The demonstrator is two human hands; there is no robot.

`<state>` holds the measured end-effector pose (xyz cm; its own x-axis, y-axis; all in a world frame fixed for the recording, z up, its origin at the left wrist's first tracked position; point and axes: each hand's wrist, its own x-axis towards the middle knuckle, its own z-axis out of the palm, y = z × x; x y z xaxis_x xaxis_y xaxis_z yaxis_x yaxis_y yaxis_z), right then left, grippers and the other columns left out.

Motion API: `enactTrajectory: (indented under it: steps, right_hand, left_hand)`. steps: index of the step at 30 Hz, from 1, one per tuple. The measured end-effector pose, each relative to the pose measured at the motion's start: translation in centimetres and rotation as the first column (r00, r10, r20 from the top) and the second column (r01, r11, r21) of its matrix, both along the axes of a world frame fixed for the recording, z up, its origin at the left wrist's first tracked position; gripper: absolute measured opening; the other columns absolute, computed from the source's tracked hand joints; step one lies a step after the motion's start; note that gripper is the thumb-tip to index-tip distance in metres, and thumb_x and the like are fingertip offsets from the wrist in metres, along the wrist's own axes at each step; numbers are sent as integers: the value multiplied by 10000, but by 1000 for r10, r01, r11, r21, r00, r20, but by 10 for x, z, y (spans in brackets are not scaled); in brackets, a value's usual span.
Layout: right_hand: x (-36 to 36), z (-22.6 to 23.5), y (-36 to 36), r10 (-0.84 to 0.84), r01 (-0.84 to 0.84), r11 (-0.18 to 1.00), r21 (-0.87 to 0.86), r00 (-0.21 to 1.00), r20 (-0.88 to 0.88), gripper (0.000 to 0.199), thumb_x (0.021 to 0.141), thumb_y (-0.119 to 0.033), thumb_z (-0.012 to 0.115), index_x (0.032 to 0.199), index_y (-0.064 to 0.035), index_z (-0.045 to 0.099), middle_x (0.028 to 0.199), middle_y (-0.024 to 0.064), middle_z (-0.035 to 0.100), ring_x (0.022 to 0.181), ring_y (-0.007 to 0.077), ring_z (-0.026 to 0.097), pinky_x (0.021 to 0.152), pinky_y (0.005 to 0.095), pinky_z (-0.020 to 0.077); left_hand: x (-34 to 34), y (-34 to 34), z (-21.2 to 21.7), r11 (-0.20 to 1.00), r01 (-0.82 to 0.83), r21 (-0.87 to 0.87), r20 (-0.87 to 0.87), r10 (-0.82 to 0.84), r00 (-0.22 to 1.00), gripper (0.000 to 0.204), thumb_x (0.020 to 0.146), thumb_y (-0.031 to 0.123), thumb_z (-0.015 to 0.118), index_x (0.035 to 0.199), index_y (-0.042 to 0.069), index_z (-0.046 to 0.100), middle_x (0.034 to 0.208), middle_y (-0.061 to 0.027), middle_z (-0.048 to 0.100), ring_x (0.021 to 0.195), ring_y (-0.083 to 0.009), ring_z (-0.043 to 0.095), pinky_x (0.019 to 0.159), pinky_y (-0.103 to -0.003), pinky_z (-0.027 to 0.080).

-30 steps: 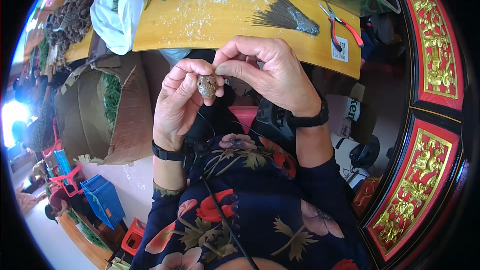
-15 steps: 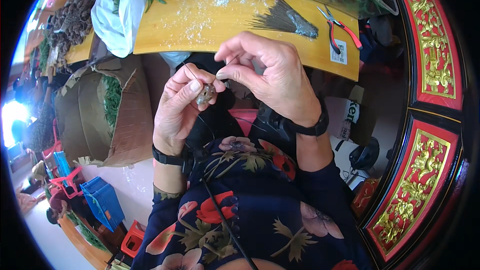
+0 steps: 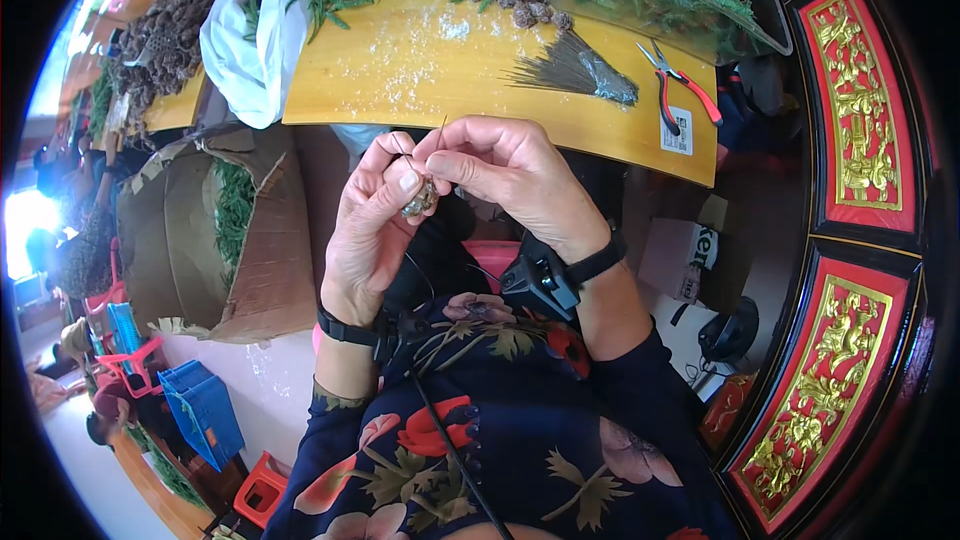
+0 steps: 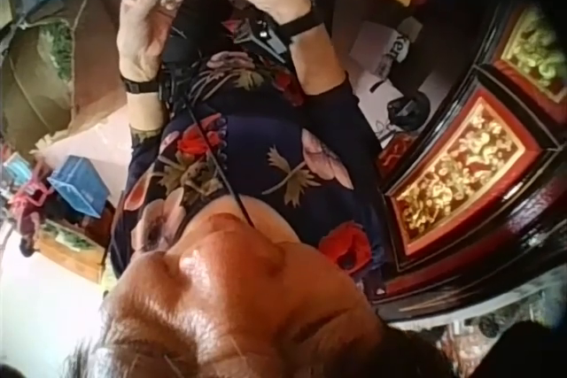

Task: Trimming and attaching artificial foliage to base components using pliers to create decorative plant arrangements.

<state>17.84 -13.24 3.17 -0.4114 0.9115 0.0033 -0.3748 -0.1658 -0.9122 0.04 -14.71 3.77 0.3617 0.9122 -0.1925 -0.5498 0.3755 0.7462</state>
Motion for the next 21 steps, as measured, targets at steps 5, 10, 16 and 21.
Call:
enactTrajectory:
  steps: [5, 10, 16, 21]
  right_hand:
    - [3, 1, 1, -74, 74, 996, -56, 997, 3, 202, 914, -130, 658, 1076, -9, 659, 903, -19, 619, 724, 6, 524, 599, 148, 389]
    - [8, 5, 1, -400, 282, 886, 368, 865, 302, 203, 866, -108, 698, 1054, -38, 672, 1017, 5, 605, 767, 47, 554, 617, 162, 403]
    - [-1, 4, -7, -434, 183, 812, 554, 825, 362, 141, 833, -84, 712, 968, -51, 688, 1041, 31, 607, 827, 101, 575, 666, 223, 436]
    - [-6, -2, -7, -418, 193, 830, 523, 837, 354, 77, 834, -86, 712, 893, -44, 688, 1030, 46, 618, 872, 121, 583, 710, 267, 446]
  left_hand:
    - [4, -3, 6, 1000, -20, 4, -57, 20, 998, 316, 889, 120, 674, 1143, 62, 494, 901, -87, 664, 793, -118, 617, 674, -202, 470]
    - [-2, -3, 4, 1000, 27, 3, -69, -27, 997, 229, 892, 110, 670, 1076, 51, 547, 903, -78, 666, 802, -105, 620, 694, -201, 477]
    - [3, -9, 4, 989, -50, 143, -352, 98, 931, 98, 888, 48, 666, 973, 20, 623, 924, -27, 659, 834, -72, 603, 751, -201, 485]
    - [5, -11, 8, 976, 1, 219, -517, 115, 849, 121, 879, 7, 662, 996, 8, 632, 925, -7, 650, 836, -63, 593, 772, -212, 490]
